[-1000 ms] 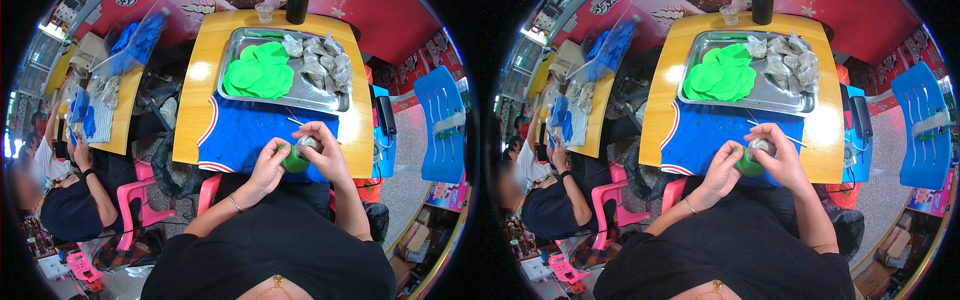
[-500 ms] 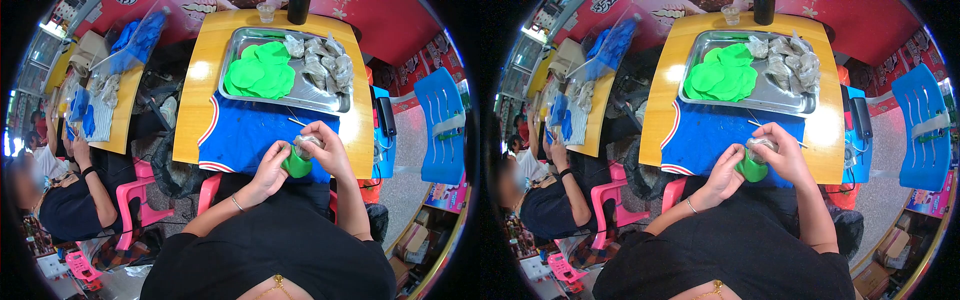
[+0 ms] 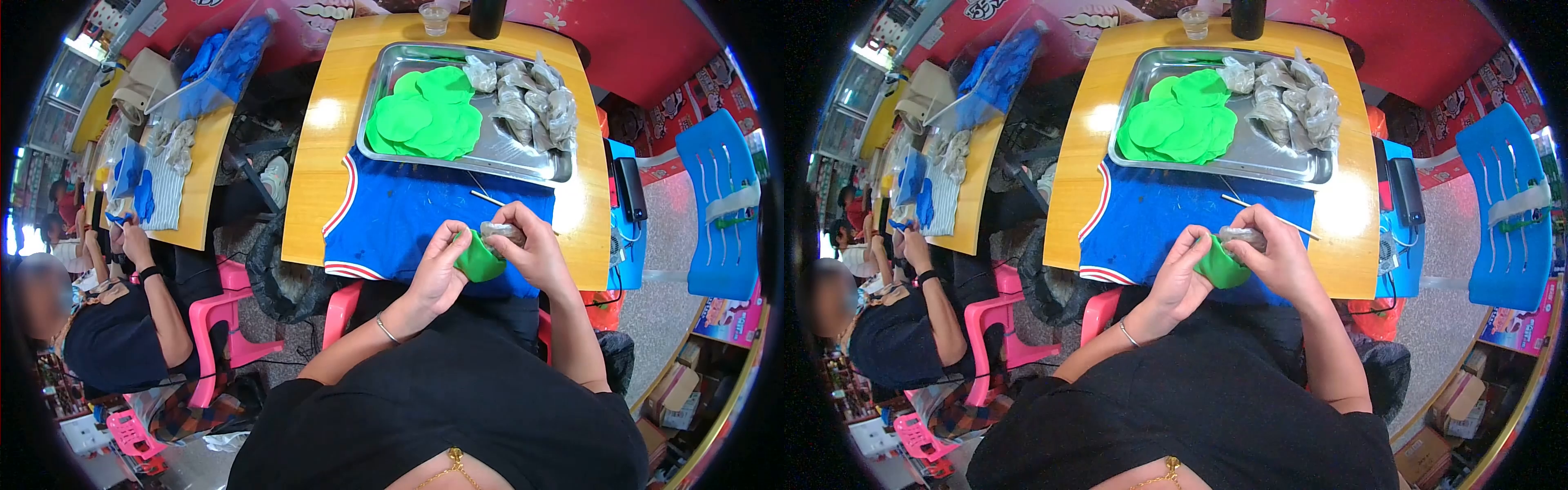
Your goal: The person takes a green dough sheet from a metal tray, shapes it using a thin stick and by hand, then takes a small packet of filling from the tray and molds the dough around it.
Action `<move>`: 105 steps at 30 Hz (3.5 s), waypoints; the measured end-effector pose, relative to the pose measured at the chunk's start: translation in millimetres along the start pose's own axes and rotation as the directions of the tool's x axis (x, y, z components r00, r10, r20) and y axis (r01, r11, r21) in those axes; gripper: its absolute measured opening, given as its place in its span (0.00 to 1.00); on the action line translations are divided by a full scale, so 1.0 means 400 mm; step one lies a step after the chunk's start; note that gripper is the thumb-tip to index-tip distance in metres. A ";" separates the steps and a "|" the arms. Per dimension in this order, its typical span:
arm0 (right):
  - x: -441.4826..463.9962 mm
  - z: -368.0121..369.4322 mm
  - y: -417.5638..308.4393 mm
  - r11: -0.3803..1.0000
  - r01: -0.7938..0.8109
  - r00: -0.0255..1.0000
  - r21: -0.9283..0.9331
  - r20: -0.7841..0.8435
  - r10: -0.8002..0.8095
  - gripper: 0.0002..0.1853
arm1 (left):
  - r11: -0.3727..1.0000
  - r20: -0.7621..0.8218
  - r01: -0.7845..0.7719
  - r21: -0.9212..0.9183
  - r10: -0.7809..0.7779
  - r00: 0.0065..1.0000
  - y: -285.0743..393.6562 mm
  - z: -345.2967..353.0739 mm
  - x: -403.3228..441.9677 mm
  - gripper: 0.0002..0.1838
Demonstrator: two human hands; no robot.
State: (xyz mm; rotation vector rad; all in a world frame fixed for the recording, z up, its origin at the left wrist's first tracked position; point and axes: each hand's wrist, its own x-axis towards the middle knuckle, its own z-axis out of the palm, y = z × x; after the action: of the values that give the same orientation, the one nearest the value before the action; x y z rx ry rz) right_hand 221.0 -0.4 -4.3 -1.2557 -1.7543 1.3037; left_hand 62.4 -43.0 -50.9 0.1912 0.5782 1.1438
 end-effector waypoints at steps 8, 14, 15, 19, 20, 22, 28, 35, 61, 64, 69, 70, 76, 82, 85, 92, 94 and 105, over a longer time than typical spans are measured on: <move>-0.011 0.001 0.009 1.000 0.021 1.000 0.020 0.018 -0.021 0.08 | 0.997 0.015 -0.075 0.029 0.075 0.997 0.010 -0.001 0.002 0.03; -0.010 -0.004 0.004 0.992 0.105 0.994 -0.072 0.048 -0.102 0.08 | 0.995 0.027 -0.087 0.039 0.086 0.996 0.010 -0.013 0.006 0.02; -0.009 -0.008 0.006 0.989 0.125 0.991 -0.082 0.067 -0.119 0.08 | 0.996 0.031 -0.082 0.042 0.081 0.996 0.011 -0.014 0.006 0.01; -0.011 -0.010 -0.010 0.990 0.113 0.989 -0.085 0.107 -0.103 0.08 | 0.992 0.049 -0.115 0.058 0.113 0.992 0.013 -0.015 0.008 0.01; -0.012 -0.010 -0.017 0.993 0.087 0.991 -0.076 0.109 -0.079 0.08 | 0.991 0.053 -0.118 0.060 0.115 0.992 0.016 -0.014 0.008 0.01; -0.008 -0.001 0.006 0.986 0.146 0.989 -0.079 0.032 -0.144 0.06 | 0.990 0.048 -0.126 0.063 0.123 0.991 0.019 -0.007 0.007 0.02; -0.012 0.021 -0.001 0.988 0.155 0.983 -0.007 -0.099 -0.155 0.06 | 0.986 0.040 -0.149 0.073 0.147 0.988 0.021 0.008 0.008 0.02; -0.012 -0.001 -0.008 0.969 0.226 0.974 -0.096 -0.001 -0.227 0.08 | 0.987 0.052 -0.139 0.083 0.135 0.989 0.029 0.009 0.005 0.02; -0.016 0.045 0.041 0.975 0.021 1.000 0.221 -0.004 -0.021 0.10 | 0.950 -0.017 -0.199 0.241 0.209 0.978 0.004 0.003 0.002 0.09; -0.027 0.045 0.028 0.985 0.117 0.993 0.129 0.006 -0.118 0.12 | 0.948 -0.032 -0.218 0.232 0.231 0.972 0.012 0.002 0.005 0.09; -0.024 0.044 0.031 0.992 0.122 0.992 0.009 -0.028 -0.122 0.13 | 0.928 -0.004 -0.219 0.303 0.231 0.973 0.001 -0.004 0.007 0.10; -0.024 0.048 0.029 0.994 0.112 0.992 0.004 -0.062 -0.112 0.13 | 0.912 0.011 -0.233 0.337 0.244 0.970 0.000 -0.002 0.006 0.10; -0.010 0.068 0.032 0.949 -0.033 0.989 0.314 -0.125 0.076 0.07 | 0.894 0.061 -0.262 0.363 0.258 0.964 -0.002 0.005 0.000 0.15; -0.010 0.069 0.032 0.767 -0.066 0.996 0.639 -0.008 0.093 0.09 | 0.890 0.051 -0.319 0.325 0.321 0.946 0.006 0.002 0.003 0.18; -0.020 0.071 0.029 0.884 0.038 0.997 0.465 -0.071 -0.006 0.08 | 0.846 0.035 -0.363 0.389 0.380 0.924 0.010 -0.003 0.004 0.16; -0.021 0.068 0.000 0.941 0.339 0.925 -0.015 -0.174 -0.336 0.06 | 0.907 -0.023 -0.335 0.257 0.352 0.936 0.019 0.021 -0.004 0.11; -0.030 0.071 -0.001 0.964 0.266 0.952 0.028 -0.166 -0.258 0.06 | 0.924 -0.019 -0.303 0.234 0.315 0.949 0.021 0.020 -0.004 0.12; -0.026 0.099 0.014 0.920 0.140 0.970 0.365 -0.238 -0.053 0.05 | 0.825 0.091 -0.400 0.398 0.398 0.913 0.019 0.031 -0.011 0.13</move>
State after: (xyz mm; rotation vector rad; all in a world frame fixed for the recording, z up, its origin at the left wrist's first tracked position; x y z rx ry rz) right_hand 192.2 -23.9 -22.0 -1.0337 -1.3106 1.3100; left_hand 61.4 -42.0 -35.7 0.7069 0.7972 1.4165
